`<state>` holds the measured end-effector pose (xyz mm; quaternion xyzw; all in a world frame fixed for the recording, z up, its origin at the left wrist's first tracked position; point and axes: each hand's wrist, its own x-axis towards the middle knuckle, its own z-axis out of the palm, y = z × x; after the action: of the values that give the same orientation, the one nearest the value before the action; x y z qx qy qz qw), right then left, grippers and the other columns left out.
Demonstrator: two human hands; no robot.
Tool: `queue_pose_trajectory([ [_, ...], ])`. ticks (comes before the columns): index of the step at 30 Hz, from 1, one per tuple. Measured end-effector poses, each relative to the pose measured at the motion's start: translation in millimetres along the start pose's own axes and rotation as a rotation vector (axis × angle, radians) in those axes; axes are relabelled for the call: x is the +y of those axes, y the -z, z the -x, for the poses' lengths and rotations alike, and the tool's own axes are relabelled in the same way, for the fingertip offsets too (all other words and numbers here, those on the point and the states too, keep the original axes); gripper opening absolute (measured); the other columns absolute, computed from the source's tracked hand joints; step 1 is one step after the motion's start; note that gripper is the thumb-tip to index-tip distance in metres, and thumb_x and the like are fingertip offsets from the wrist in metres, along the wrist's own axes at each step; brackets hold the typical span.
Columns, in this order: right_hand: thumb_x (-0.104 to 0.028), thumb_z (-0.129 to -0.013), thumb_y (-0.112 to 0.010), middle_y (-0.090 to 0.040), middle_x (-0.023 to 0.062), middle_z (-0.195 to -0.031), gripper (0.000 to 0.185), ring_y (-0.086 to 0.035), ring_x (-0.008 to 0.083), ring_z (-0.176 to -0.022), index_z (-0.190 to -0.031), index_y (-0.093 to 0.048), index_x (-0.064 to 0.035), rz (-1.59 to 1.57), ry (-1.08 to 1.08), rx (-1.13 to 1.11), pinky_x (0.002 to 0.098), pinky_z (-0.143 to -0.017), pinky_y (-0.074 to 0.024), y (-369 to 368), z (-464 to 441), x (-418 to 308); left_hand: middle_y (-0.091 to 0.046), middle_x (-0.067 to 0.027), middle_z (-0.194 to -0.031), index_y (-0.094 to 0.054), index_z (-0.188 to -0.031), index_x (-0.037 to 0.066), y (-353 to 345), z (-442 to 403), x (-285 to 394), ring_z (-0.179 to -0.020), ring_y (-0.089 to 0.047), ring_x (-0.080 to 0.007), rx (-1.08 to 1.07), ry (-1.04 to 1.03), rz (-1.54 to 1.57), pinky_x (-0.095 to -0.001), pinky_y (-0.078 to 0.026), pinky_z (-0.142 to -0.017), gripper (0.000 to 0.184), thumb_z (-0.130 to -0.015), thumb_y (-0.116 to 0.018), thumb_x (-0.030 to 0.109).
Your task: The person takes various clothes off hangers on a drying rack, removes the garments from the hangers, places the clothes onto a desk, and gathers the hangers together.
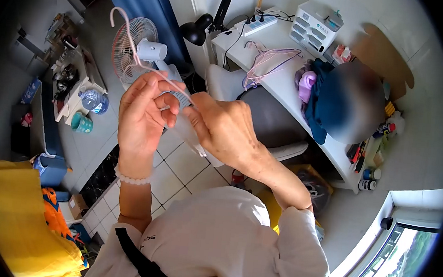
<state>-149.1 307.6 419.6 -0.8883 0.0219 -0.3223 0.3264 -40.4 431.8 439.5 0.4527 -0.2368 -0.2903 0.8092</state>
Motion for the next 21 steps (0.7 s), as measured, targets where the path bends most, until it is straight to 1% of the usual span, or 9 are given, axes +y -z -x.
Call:
queue_pose_trajectory([
  [2,-0.016,-0.080,-0.065,-0.058,0.0151,-0.061,0.027,-0.056,0.0323,-0.051,-0.098,-0.055,0.0009,-0.055,0.008,-0.070,0.0350,-0.045,-0.0433,0.9,0.1,4.1,-0.061,-0.0129,-0.083,-0.055,-0.096,0.001,-0.3,-4.5,-5.4,-0.060,-0.057,-0.0152,0.030,-0.009,-0.011,-0.0238,-0.043,-0.044,0.020,-0.093,-0.049,0.019],
  [4,-0.018,-0.079,-0.065,-0.062,0.0180,-0.084,0.049,-0.062,0.0306,-0.069,-0.120,-0.047,0.0022,-0.537,0.035,-0.199,0.0342,-0.059,-0.0485,-1.4,3.1,13.6,-0.059,-0.0110,-0.077,-0.055,-0.095,0.001,1.6,-7.5,-7.5,-0.059,-0.055,-0.0151,0.066,-0.020,-0.023,-0.0240,-0.042,-0.043,0.019,-0.092,-0.049,0.018],
  [5,-0.015,-0.077,-0.063,-0.056,0.0194,-0.109,0.063,-0.058,0.0302,-0.097,-0.132,-0.037,0.0011,-0.726,0.023,-0.339,0.0357,-0.081,-0.0463,-2.2,5.9,29.6,-0.057,-0.0094,-0.074,-0.055,-0.095,0.002,5.2,-9.7,-6.9,-0.058,-0.053,-0.0151,0.089,-0.060,-0.020,-0.0243,-0.041,-0.043,0.018,-0.092,-0.049,0.018],
  [6,-0.015,-0.077,-0.063,-0.056,0.0194,-0.109,0.063,-0.058,0.0302,-0.097,-0.132,-0.037,0.0011,-0.731,0.021,-0.340,0.0357,-0.081,-0.0463,-8.2,12.8,43.0,-0.055,-0.0078,-0.071,-0.055,-0.094,0.002,9.9,-10.4,-4.9,-0.058,-0.052,-0.0152,0.115,-0.101,-0.017,-0.0245,-0.040,-0.044,0.017,-0.092,-0.049,0.018],
  [8,-0.009,-0.075,-0.059,-0.046,0.0195,-0.125,0.062,-0.047,0.0306,-0.115,-0.133,-0.037,0.0005,-0.917,-0.133,-0.377,0.0381,-0.096,-0.0367,-21.6,22.5,61.5,-0.054,-0.0069,-0.068,-0.056,-0.095,0.002,22.6,-11.0,-0.7,-0.058,-0.049,-0.0149,0.082,-0.143,0.017,-0.0262,-0.041,-0.050,0.020,-0.093,-0.048,0.020],
  [9,-0.003,-0.073,-0.056,-0.041,0.0183,-0.131,0.064,-0.038,0.0310,-0.123,-0.133,-0.037,-0.0002,-0.808,-0.172,-0.427,0.0374,-0.101,-0.0306,-24.3,22.8,60.2,-0.049,-0.0044,-0.067,-0.056,-0.095,0.001,21.8,-10.2,1.5,-0.059,-0.047,-0.0147,0.142,-0.121,0.042,-0.0265,-0.039,-0.050,0.021,-0.094,-0.046,0.019],
  [14,0.002,-0.077,-0.059,-0.045,0.0157,-0.130,0.052,-0.042,0.0298,-0.120,-0.127,-0.047,-0.0039,-0.573,-0.099,-0.355,0.0375,-0.097,-0.0369,-87.9,43.7,60.9,-0.040,-0.0010,-0.064,-0.055,-0.100,0.000,29.6,-5.8,-1.6,-0.055,-0.039,-0.0117,0.200,-0.079,0.169,-0.0251,-0.035,-0.047,0.024,-0.096,-0.041,0.019],
  [17,0.001,-0.080,-0.056,-0.059,0.0153,-0.109,0.021,-0.055,0.0333,-0.099,-0.101,-0.059,0.0008,-0.488,0.002,-0.255,0.0375,-0.081,-0.0471,-110.5,41.2,62.0,-0.035,0.0006,-0.060,-0.052,-0.107,-0.001,42.1,0.2,0.0,-0.047,-0.032,-0.0082,0.091,-0.009,0.235,-0.0219,-0.031,-0.042,0.028,-0.098,-0.036,0.020],
  [21,0.002,-0.079,-0.058,-0.059,0.0160,-0.105,0.024,-0.057,0.0325,-0.096,-0.102,-0.057,0.0010,-0.536,-0.114,-0.183,0.0358,-0.078,-0.0478,-128.4,45.0,62.0,-0.032,0.0025,-0.057,-0.051,-0.112,-0.001,50.1,12.7,10.9,-0.041,-0.026,-0.0053,0.103,0.070,0.310,-0.0191,-0.024,-0.037,0.032,-0.100,-0.031,0.021],
])
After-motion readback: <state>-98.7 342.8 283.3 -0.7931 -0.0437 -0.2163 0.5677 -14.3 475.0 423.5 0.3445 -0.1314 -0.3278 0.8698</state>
